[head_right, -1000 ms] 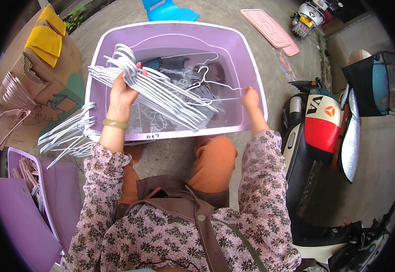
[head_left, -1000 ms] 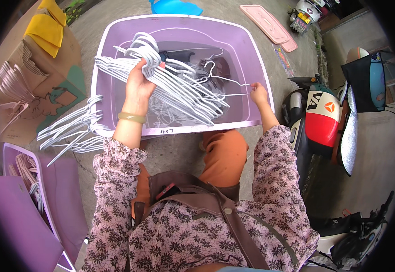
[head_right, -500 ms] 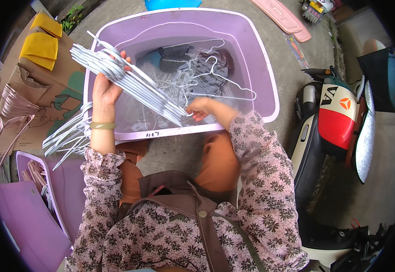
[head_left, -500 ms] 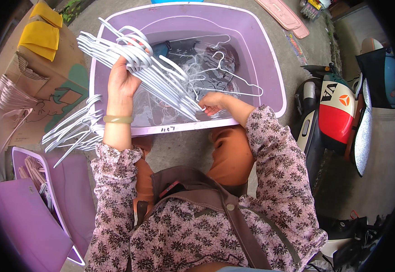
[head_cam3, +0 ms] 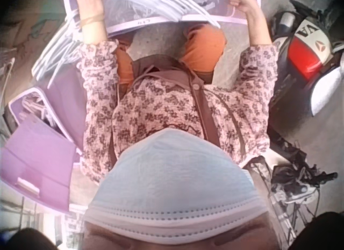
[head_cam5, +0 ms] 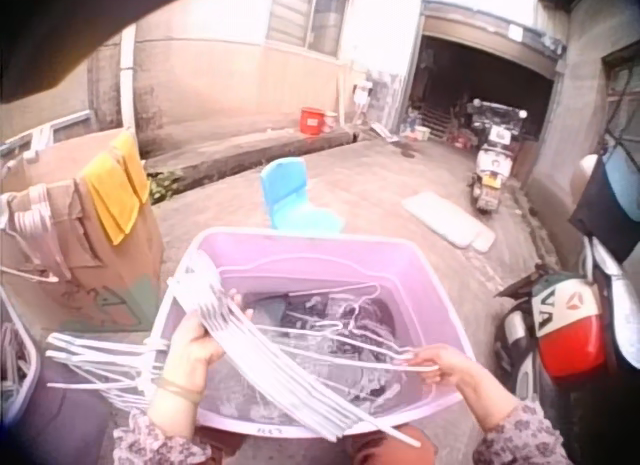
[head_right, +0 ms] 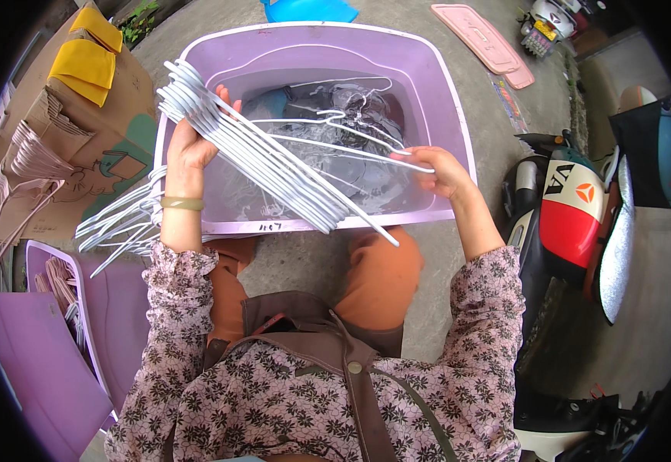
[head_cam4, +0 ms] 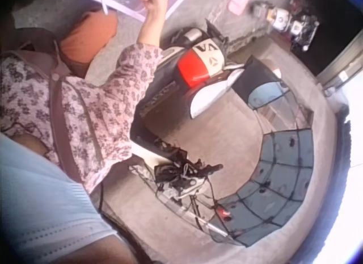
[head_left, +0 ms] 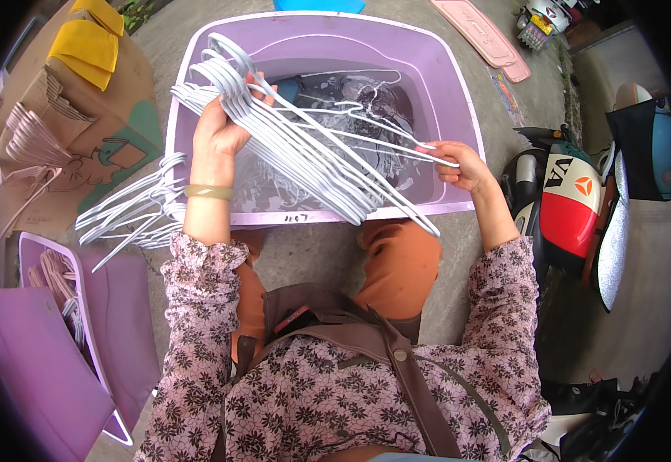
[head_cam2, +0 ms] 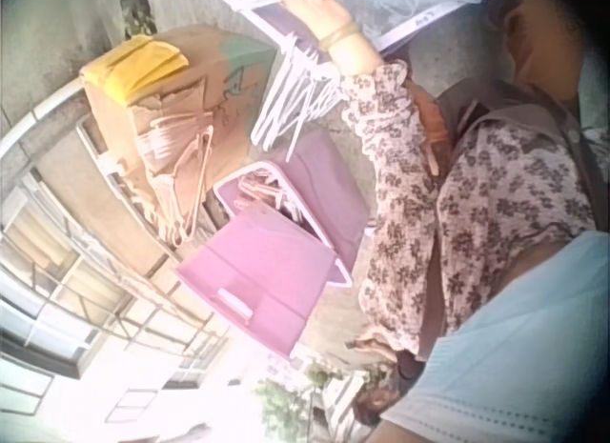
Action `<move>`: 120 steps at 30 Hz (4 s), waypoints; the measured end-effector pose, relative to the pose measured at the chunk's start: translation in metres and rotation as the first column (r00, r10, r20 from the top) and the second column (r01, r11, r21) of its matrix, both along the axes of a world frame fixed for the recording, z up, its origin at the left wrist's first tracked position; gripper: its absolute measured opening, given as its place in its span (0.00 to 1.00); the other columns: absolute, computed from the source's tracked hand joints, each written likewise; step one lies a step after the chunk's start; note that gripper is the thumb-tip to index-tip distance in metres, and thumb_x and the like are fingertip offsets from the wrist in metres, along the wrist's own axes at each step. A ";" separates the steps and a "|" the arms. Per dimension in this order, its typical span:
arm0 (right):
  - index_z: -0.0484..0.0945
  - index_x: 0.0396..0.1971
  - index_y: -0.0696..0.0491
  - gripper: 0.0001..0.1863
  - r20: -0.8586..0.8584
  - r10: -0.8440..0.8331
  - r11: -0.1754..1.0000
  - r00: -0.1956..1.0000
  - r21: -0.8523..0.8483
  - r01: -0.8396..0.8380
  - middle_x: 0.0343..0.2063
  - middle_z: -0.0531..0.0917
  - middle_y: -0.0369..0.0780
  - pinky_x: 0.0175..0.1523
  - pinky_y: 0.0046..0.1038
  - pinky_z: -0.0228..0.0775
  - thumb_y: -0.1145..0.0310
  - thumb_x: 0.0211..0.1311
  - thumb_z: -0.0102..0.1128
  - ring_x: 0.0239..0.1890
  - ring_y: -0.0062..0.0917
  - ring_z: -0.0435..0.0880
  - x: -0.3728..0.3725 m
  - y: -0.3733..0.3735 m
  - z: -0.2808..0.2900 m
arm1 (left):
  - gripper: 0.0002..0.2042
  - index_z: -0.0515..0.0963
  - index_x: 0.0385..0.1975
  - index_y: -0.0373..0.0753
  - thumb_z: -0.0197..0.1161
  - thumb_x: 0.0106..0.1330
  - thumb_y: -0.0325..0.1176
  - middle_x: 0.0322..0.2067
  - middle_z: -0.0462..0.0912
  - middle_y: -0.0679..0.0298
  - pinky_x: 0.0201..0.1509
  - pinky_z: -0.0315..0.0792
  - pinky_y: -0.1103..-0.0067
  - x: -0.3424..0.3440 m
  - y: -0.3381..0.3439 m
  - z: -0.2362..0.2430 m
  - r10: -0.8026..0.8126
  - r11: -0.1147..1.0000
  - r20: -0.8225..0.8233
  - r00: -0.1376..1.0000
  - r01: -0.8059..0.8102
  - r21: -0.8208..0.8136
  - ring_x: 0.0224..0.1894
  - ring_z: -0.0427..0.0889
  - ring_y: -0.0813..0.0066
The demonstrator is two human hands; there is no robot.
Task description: The person cleans a stack of white clothes hangers by submerging them in a basin of water and wiping them with a brown cloth.
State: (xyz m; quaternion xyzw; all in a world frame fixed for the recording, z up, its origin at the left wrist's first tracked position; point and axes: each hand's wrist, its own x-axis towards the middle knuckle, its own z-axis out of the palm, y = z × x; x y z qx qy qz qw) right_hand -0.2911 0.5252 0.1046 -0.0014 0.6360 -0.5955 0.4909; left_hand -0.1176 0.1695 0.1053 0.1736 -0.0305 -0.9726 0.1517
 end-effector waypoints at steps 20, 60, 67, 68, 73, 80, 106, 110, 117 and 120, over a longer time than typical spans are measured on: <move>0.74 0.44 0.53 0.16 -0.972 0.220 0.930 -0.080 0.233 -0.283 0.27 0.78 0.40 0.36 0.24 0.69 0.75 0.52 0.52 0.31 0.31 0.78 0.069 -0.032 -0.021 | 0.13 0.64 0.41 0.29 0.39 0.68 0.35 0.54 0.64 0.45 0.58 0.56 0.49 -0.022 0.016 -0.011 -0.030 0.990 -0.108 0.994 0.045 0.137 0.56 0.62 0.44; 0.51 0.58 0.69 0.51 -0.369 0.588 0.673 0.720 0.716 -0.183 0.58 0.60 0.57 0.64 0.32 0.47 0.38 0.49 0.51 0.63 0.42 0.55 -0.097 -0.123 -0.242 | 0.11 0.76 0.30 0.34 0.52 0.63 0.36 0.34 0.79 0.58 0.57 0.65 0.60 -0.018 0.033 -0.021 0.029 0.997 0.081 0.996 -0.023 -0.079 0.43 0.76 0.62; 0.77 0.42 0.46 0.19 -0.601 0.648 0.631 0.468 0.767 0.111 0.37 0.81 0.41 0.43 0.30 0.71 0.51 0.56 0.53 0.38 0.33 0.80 -0.174 -0.105 -0.232 | 0.13 0.68 0.43 0.35 0.48 0.66 0.38 0.39 0.73 0.56 0.53 0.67 0.54 -0.020 0.040 -0.027 0.063 0.992 0.114 0.991 -0.050 -0.114 0.45 0.72 0.54; 0.72 0.48 0.43 0.21 -0.642 0.673 0.631 0.367 0.757 0.168 0.46 0.74 0.44 0.47 0.32 0.69 0.53 0.55 0.55 0.45 0.36 0.76 -0.178 -0.108 -0.238 | 0.14 0.67 0.45 0.36 0.49 0.65 0.38 0.41 0.73 0.55 0.54 0.67 0.54 -0.018 0.040 -0.028 0.072 0.989 0.096 0.993 -0.058 -0.136 0.47 0.72 0.52; 0.53 0.61 0.35 0.43 -0.323 0.870 0.342 0.372 0.940 0.014 0.62 0.51 0.50 0.59 0.46 0.56 0.56 0.43 0.65 0.60 0.54 0.56 -0.171 -0.142 -0.260 | 0.12 0.75 0.37 0.37 0.63 0.53 0.30 0.40 0.77 0.61 0.59 0.63 0.60 -0.012 0.031 -0.038 0.030 0.979 0.084 0.996 -0.012 -0.204 0.49 0.72 0.59; 0.71 0.43 0.53 0.23 -0.546 0.761 0.515 0.351 0.837 0.188 0.35 0.77 0.48 0.41 0.34 0.73 0.70 0.42 0.64 0.37 0.40 0.78 -0.196 -0.091 -0.261 | 0.10 0.74 0.33 0.35 0.52 0.64 0.35 0.43 0.74 0.57 0.55 0.67 0.59 -0.023 0.032 -0.026 0.062 0.989 0.154 0.986 -0.040 -0.141 0.48 0.72 0.58; 0.62 0.50 0.57 0.21 -0.955 -0.079 0.995 0.286 -0.060 0.075 0.45 0.69 0.51 0.50 0.39 0.62 0.64 0.58 0.48 0.48 0.46 0.70 0.087 -0.185 -0.059 | 0.13 0.72 0.39 0.40 0.50 0.64 0.42 0.33 0.77 0.62 0.38 0.73 0.73 -0.042 0.080 -0.076 -0.062 0.972 0.266 0.962 0.119 -0.203 0.33 0.77 0.71; 0.61 0.50 0.59 0.20 -0.987 0.051 0.998 0.153 0.056 0.031 0.46 0.67 0.50 0.52 0.34 0.63 0.69 0.59 0.47 0.48 0.44 0.70 0.091 -0.172 -0.044 | 0.13 0.73 0.36 0.39 0.49 0.64 0.42 0.31 0.78 0.62 0.39 0.73 0.75 -0.042 0.080 -0.055 -0.051 0.994 0.185 0.981 0.069 -0.090 0.33 0.78 0.70; 0.64 0.45 0.58 0.18 -0.997 0.005 0.999 0.075 0.002 -0.040 0.39 0.69 0.49 0.46 0.36 0.65 0.75 0.52 0.50 0.41 0.43 0.72 0.065 -0.109 -0.076 | 0.11 0.74 0.35 0.42 0.51 0.64 0.41 0.31 0.78 0.67 0.38 0.72 0.75 -0.069 0.078 -0.067 0.087 0.996 0.149 0.985 -0.082 -0.036 0.35 0.78 0.74; 0.66 0.43 0.58 0.17 -0.998 -0.053 0.998 0.040 -0.055 -0.029 0.39 0.70 0.49 0.45 0.38 0.63 0.75 0.52 0.51 0.40 0.43 0.71 0.073 -0.145 -0.055 | 0.11 0.72 0.37 0.39 0.47 0.65 0.38 0.34 0.77 0.65 0.41 0.72 0.75 -0.079 0.080 -0.088 0.119 0.992 0.090 0.989 -0.115 -0.051 0.37 0.77 0.71</move>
